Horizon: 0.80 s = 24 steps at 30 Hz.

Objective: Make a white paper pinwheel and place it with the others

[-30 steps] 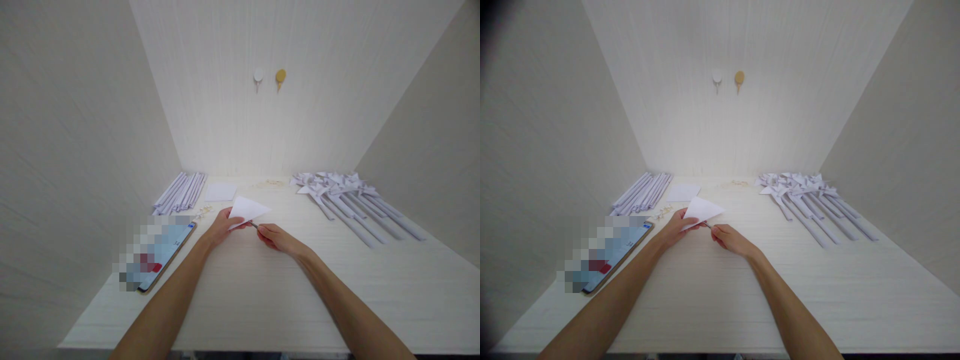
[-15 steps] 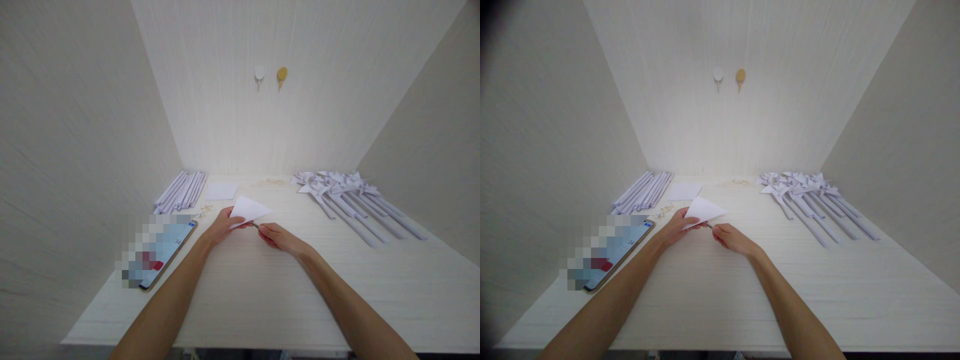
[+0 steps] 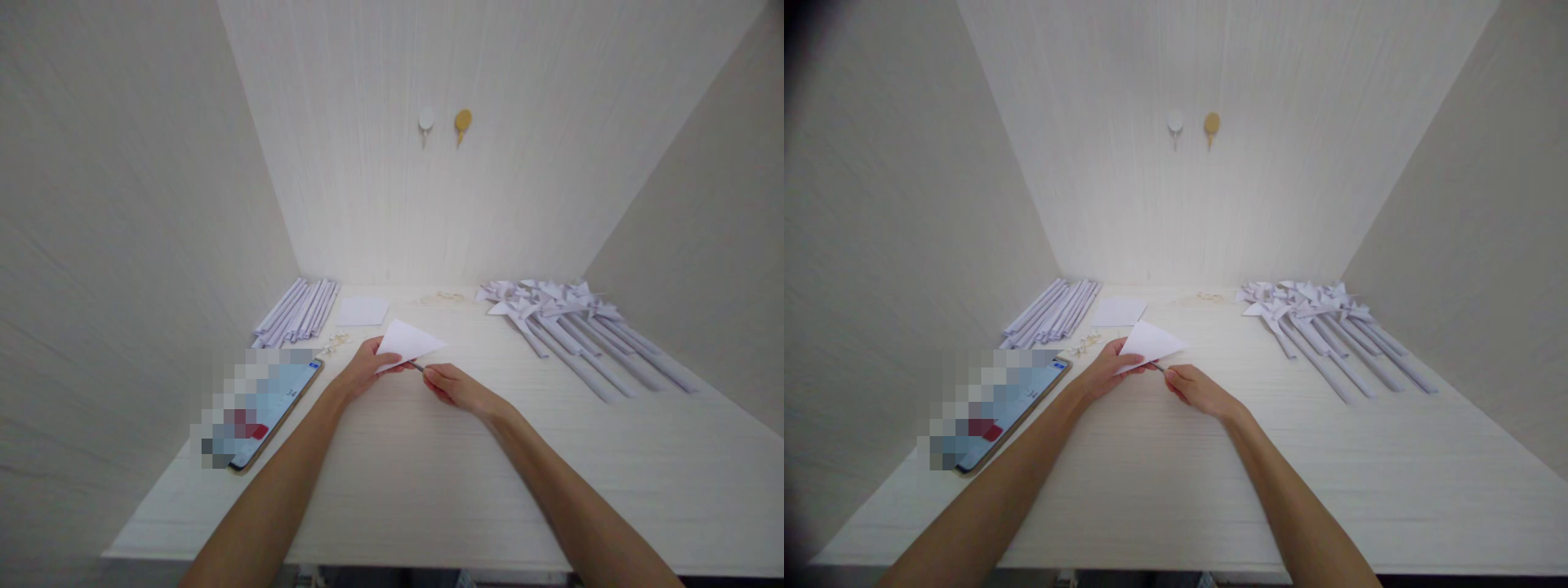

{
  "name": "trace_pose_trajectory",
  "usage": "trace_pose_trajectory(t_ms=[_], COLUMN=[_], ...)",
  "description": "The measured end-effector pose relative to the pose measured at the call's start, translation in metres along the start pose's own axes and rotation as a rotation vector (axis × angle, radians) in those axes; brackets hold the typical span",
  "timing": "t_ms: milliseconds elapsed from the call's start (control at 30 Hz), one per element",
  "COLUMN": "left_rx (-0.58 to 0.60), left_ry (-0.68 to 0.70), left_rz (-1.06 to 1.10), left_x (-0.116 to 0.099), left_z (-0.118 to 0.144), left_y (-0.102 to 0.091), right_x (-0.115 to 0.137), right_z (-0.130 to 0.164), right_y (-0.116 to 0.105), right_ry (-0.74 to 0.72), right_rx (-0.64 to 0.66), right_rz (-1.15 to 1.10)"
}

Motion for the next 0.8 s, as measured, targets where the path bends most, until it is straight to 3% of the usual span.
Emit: trace_pose_trajectory(t_ms=[333,567,667,800], left_rx=[-0.039,-0.193,-0.199,-0.209], left_ry=[0.015,0.072,0.065,0.043], left_rz=[0.016,0.064,0.08,0.132], left_x=[0.001,0.0,-0.001,0.0], left_z=[-0.002,-0.005,-0.005,-0.006], left_y=[-0.003,-0.013,-0.012,-0.014], right_x=[0.0,0.0,0.001,-0.003], right_z=[0.002,0.003,0.005,0.011], right_y=[0.0,0.0,-0.005,-0.033], right_ry=[0.11,0.086,0.057,0.09], right_rx=[-0.009,-0.062,-0.178,-0.522], right_rz=[-0.185,-0.242,-0.245,-0.278])
Point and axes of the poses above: each hand's wrist, its own z-axis away from the middle knuckle, its own y-axis out of the palm, x = y × z, the point moved 6 cm from there along -z, towards the middle knuckle, and after that the axes turned 6 degrees about z, right-handed, at the moved point
